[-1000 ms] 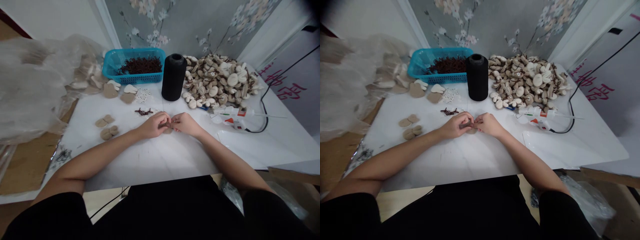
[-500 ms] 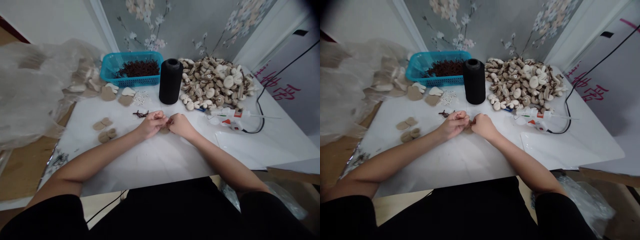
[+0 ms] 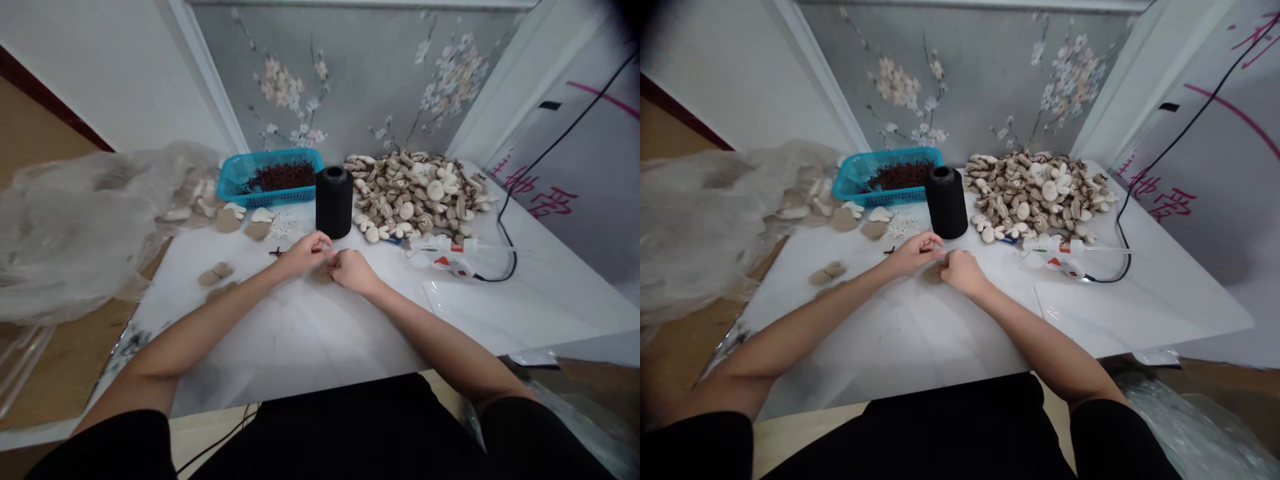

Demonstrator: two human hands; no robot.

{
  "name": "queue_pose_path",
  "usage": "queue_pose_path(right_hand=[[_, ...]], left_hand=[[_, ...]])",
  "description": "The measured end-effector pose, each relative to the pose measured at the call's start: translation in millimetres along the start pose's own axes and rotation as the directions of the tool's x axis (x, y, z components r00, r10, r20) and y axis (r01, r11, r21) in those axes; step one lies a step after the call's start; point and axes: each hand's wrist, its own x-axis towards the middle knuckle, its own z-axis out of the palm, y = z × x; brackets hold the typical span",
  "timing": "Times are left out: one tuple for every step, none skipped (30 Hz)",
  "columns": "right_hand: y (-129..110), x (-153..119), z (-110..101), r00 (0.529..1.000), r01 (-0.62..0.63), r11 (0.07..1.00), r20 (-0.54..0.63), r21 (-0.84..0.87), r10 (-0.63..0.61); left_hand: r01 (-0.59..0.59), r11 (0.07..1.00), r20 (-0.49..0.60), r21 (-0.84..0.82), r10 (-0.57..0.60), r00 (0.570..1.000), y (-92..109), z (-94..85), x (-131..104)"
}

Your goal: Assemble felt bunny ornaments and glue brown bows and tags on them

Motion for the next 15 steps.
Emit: queue_pose_path(right_hand=[[1,0,1,1.0,-0.001,0.999,0.001,0.033,0.001],[2,1,2,1.0,-0.003,0.998,-0.001,0.06,0.003],[3,1,3,1.0,-0.004,0.997,-0.005,0.082,0.004],[4,1,4,1.0,-0.003,0.995,-0.012,0.096,0.004],[4,1,5,1.0,-0.002,0.995,-0.019,0.103,0.004],[5,2,6,1.0,0.001,0.994,-0.022,0.107,0.002],[6,2,7,1.0,0.002,0.993,-0.024,0.114,0.0],[6,2,8,1.0,0.002,0.993,-0.026,0.121,0.001],[7,2,8,1.0,0.001,0.992,-0.027,0.126,0.002],[7,2,9,1.0,0.0,0.991,-0.028,0.132,0.004],[8,3,9,1.0,-0.003,0.991,-0.028,0.136,0.007],[8,3,10,1.0,-0.004,0.99,-0.026,0.141,0.007],[9,3,10,1.0,-0.003,0.989,-0.023,0.146,0.007],[9,3,10,1.0,-0.002,0.989,-0.017,0.149,0.005],[9,3,10,1.0,-0.002,0.988,-0.012,0.152,0.004]], left_hand=[[0.019,0.998,0.011,0.06,-0.02,1.0,-5,0.2,6],[0.027,0.994,0.01,0.106,-0.028,1.0,-9,0.8,13],[0.03,0.989,0.005,0.142,-0.031,1.0,-12,1.8,18],[0.03,0.985,-0.001,0.168,-0.03,1.0,-13,3.3,24],[0.031,0.982,-0.006,0.187,-0.03,1.0,-14,5.0,29],[0.036,0.979,-0.01,0.199,-0.035,0.999,-14,6.9,35],[0.047,0.978,-0.018,0.205,-0.045,0.999,-14,8.8,41],[0.064,0.977,-0.034,0.205,-0.058,0.998,-13,10.4,48],[0.08,0.977,-0.058,0.2,-0.069,0.996,-13,11.8,56],[0.091,0.977,-0.083,0.193,-0.077,0.994,-12,12.7,64],[0.099,0.978,-0.105,0.186,-0.08,0.991,-11,13.2,73],[0.101,0.978,-0.123,0.182,-0.079,0.989,-10,13.5,81],[0.099,0.979,-0.133,0.18,-0.076,0.988,-9,13.7,89],[0.094,0.979,-0.135,0.18,-0.07,0.988,-8,13.8,95],[0.088,0.98,-0.135,0.179,-0.064,0.989,-7,13.9,100]])
